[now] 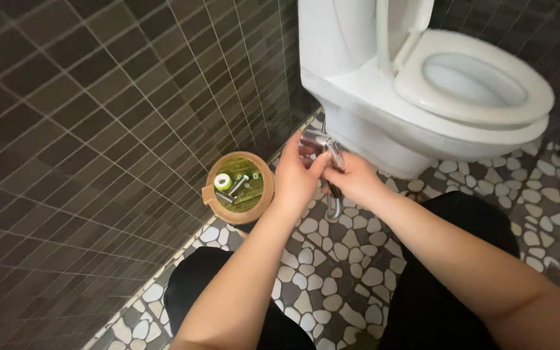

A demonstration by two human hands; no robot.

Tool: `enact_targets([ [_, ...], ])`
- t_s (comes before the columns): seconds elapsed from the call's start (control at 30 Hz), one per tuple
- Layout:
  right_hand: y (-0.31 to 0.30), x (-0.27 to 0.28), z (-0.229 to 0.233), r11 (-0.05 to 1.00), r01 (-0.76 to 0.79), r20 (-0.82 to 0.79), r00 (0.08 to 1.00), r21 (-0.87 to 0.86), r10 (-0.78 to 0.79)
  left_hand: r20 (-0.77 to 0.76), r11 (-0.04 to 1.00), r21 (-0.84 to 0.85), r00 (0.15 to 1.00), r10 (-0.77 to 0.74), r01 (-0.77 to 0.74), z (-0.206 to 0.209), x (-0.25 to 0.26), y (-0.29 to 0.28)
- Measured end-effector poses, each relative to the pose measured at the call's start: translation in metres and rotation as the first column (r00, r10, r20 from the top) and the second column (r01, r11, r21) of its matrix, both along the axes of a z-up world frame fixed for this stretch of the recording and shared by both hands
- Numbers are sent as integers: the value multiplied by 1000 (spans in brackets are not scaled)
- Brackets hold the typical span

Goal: Applying sealing tape and attaching a bidet sprayer head to a hose.

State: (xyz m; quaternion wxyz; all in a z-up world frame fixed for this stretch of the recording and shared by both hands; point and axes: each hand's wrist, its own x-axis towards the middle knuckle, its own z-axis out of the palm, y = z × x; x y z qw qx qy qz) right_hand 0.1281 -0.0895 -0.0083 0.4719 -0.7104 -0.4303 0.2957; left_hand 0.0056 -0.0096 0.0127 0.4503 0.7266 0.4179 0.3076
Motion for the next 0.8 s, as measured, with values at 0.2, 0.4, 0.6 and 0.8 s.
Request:
enact_targets([
  [0.2, -22, -25, 1, 998, -3, -36, 999, 67, 5, 89, 995, -90, 995, -35, 43, -9, -14, -4],
  [0.4, -23, 9, -47, 995, -75, -142, 986, 71, 85, 148, 985, -166, 989, -14, 39, -8, -21, -9],
  [0.6, 5, 24, -36, 992, -109, -234, 965, 56, 119, 172, 987, -158, 984, 56, -29, -25, -3, 4],
  [0.8, 24, 36, -52, 995, -27, -358, 932, 96, 59, 189, 963, -268, 981, 41, 11, -36, 6, 26],
])
